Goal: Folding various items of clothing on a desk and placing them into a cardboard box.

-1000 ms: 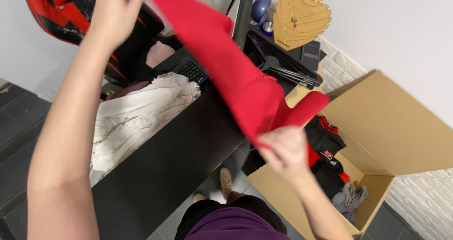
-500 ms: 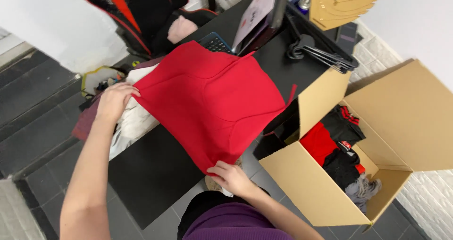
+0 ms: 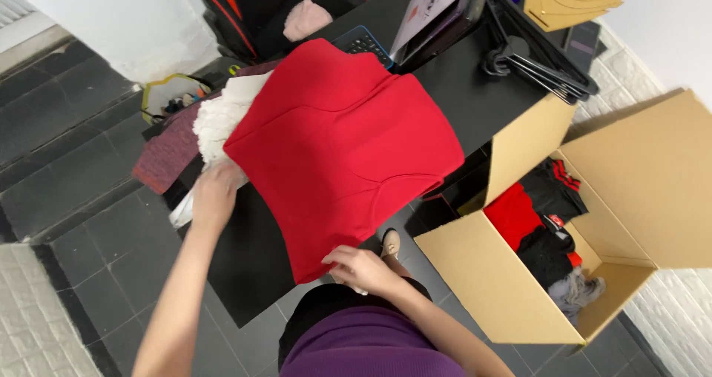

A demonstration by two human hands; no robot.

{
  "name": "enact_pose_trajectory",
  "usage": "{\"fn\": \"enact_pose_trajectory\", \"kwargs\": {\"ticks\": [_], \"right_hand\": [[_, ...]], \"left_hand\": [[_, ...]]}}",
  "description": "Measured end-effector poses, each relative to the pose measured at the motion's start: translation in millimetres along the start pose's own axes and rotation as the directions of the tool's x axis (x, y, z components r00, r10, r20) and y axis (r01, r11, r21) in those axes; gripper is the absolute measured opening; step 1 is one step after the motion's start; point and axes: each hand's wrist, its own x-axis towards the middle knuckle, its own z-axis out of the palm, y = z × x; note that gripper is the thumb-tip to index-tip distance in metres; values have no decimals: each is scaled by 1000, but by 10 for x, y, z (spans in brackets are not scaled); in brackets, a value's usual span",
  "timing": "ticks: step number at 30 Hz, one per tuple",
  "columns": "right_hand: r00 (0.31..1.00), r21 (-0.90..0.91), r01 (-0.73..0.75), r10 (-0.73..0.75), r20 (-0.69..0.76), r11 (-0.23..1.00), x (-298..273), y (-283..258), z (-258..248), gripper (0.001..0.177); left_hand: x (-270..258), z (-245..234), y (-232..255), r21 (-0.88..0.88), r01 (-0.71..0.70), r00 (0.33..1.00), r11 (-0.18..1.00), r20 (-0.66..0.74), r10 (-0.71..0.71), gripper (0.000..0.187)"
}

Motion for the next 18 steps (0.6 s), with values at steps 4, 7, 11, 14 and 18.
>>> {"fn": "enact_pose_trajectory", "kwargs": {"ticks": [4, 7, 11, 14, 18], "right_hand": [[965, 184, 60, -10, -263, 981, -241, 585, -130, 13], [908, 198, 1, 82, -410, 980, -481, 1164, -387, 9], [726, 537, -58, 405, -556, 841, -747, 2157, -588, 15], [603, 587, -93, 515, -610, 804, -807, 2816, -784, 23], [509, 620, -167, 605, -612, 767, -652, 3651, -982, 83]], "left_hand": [[-682, -602, 1056, -149, 163, 986, 975, 49, -157, 16], [-1105, -743, 1664, -310, 194, 975, 931, -49, -219, 17], [-1705, -336, 2169, -320, 386, 885, 865, -137, -445, 19], [-1789, -244, 2639, -385, 568, 768, 728, -69, -636, 31], [-1732, -188, 2999, -537, 611, 664, 582, -52, -746, 41]]}}
